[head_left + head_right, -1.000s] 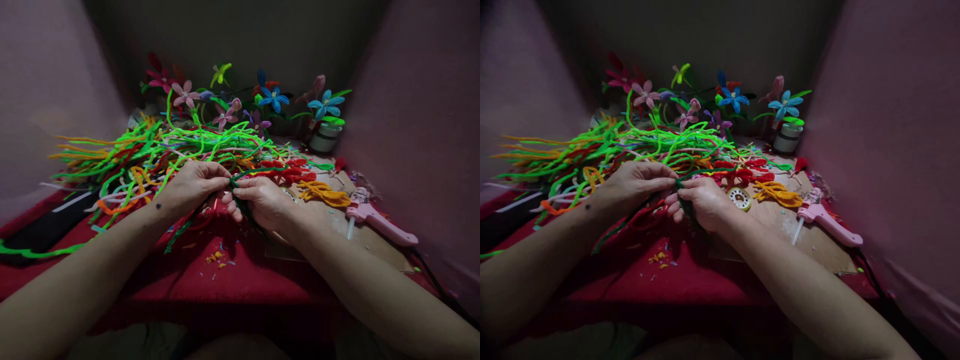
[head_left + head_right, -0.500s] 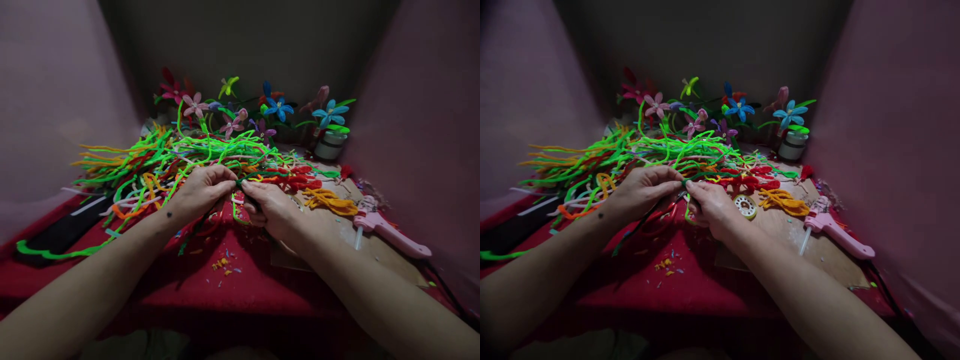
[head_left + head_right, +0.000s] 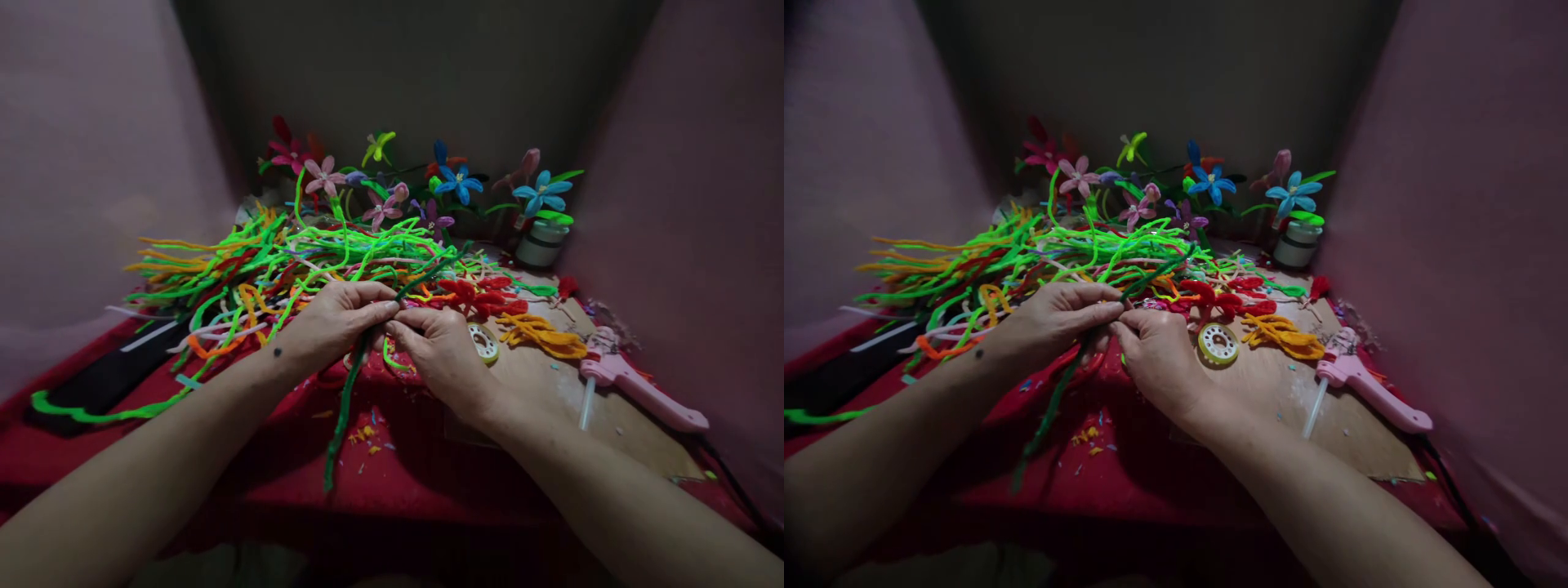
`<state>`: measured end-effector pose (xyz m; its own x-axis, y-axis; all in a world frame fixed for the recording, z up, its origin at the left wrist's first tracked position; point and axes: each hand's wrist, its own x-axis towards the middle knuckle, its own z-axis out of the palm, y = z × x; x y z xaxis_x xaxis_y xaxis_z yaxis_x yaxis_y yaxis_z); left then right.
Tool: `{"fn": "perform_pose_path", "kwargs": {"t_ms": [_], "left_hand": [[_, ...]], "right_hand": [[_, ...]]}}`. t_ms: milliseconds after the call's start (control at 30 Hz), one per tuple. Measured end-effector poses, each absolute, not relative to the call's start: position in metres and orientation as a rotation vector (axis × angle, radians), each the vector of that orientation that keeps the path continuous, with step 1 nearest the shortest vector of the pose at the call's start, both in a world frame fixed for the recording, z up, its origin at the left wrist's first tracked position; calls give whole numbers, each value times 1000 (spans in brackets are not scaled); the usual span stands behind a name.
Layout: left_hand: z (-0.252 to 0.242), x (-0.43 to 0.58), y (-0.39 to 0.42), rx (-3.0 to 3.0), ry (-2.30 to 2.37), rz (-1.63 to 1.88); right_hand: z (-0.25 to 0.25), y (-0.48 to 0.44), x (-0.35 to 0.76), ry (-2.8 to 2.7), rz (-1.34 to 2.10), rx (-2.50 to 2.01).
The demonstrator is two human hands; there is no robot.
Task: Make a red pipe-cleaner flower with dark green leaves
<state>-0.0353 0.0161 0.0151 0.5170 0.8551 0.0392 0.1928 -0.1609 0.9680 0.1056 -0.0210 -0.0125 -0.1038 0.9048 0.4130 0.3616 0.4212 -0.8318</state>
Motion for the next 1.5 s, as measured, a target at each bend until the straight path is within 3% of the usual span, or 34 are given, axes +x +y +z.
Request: {"fn": "perform_pose_path", "kwargs": {"t_ms": [167, 333, 633, 767, 933, 1033, 1233, 1500], "left_hand": [[17, -32, 13, 1690, 944, 910], [13, -36, 18, 1569, 854, 836], [10, -45, 33, 1342, 716, 791], [12, -45, 33, 1529, 675, 898], [14, -37, 16, 1963, 643, 1184], [16, -36, 12, 1898, 717, 1347], [17, -43, 25, 1314, 662, 993], [14, -41, 28, 1071, 576, 1019]], "right_hand": [[-9, -25, 102, -1631, 807, -1013], [-11, -21, 103, -1546, 941, -925], [-3, -17, 103, -1070, 1248, -1018], [10, -16, 103, -861, 1362, -1009], [15, -16, 102, -845, 1368, -997], [12, -18, 101, -959, 1272, -1013], [11, -24, 100, -1275, 1067, -1117], [9, -28, 102, -1235, 1204, -1056]]}}
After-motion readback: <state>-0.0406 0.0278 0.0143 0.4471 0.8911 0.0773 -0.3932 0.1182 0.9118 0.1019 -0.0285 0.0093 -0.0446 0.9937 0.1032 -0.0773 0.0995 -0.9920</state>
